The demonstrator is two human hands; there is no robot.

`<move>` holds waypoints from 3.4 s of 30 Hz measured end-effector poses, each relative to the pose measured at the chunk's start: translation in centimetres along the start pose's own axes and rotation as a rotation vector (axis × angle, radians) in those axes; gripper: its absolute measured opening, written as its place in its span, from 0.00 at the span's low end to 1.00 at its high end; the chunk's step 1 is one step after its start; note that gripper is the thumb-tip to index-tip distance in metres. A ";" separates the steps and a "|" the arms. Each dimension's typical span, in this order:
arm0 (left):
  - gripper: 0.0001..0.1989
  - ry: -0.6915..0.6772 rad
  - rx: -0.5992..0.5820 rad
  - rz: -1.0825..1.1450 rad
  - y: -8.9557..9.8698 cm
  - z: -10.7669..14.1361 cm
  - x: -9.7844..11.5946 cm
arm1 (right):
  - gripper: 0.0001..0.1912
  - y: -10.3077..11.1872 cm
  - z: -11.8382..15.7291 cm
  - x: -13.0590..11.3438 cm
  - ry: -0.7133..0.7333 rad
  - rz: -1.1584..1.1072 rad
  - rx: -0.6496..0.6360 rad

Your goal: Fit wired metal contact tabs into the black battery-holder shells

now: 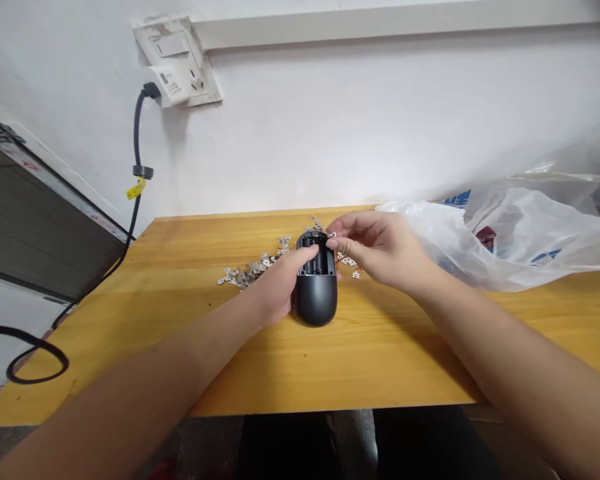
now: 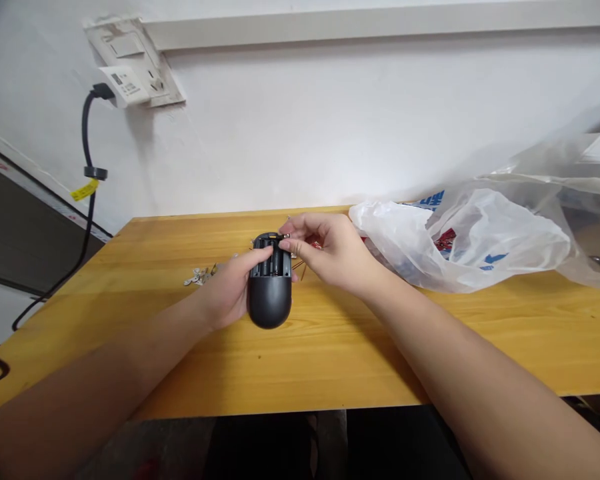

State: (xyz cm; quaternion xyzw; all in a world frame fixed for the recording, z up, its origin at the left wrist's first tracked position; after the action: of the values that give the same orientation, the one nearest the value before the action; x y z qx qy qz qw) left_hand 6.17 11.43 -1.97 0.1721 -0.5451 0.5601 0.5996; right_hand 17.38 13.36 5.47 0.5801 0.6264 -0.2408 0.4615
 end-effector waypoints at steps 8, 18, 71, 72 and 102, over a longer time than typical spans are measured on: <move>0.13 -0.029 0.022 -0.111 -0.4 -0.1 -0.8 | 0.03 0.2 0.4 -2.1 0.119 0.389 0.001; 0.15 -0.077 0.000 -0.168 -0.3 -0.5 -0.7 | 0.10 -1.3 0.8 -3.3 0.331 0.529 -0.053; 0.16 -0.328 -0.009 -0.486 0.7 0.4 3.8 | 0.15 0.4 1.2 1.6 -0.336 -0.140 0.048; 0.20 -0.306 -0.007 -0.468 0.6 0.5 3.4 | 0.16 1.1 1.2 1.2 -0.314 -0.102 0.097; 0.32 -0.310 -0.408 0.019 -1.2 1.7 3.4 | 0.09 2.9 2.2 7.7 -0.418 0.647 -0.614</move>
State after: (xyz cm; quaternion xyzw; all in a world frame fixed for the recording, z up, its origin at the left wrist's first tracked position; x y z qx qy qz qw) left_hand 5.66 11.28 1.98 0.1263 -0.7340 0.4110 0.5258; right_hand 21.57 15.99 -1.44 0.5215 0.3500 -0.0007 0.7782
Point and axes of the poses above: each hand's wrist, its own z-axis away from the middle knuckle, its own y-axis out of the back of the hand, x = y × z, the point moved 10 cm from there along -z, towards the middle knuckle, and after that the axes turned 3 degrees about y, right-handed, at the moved point
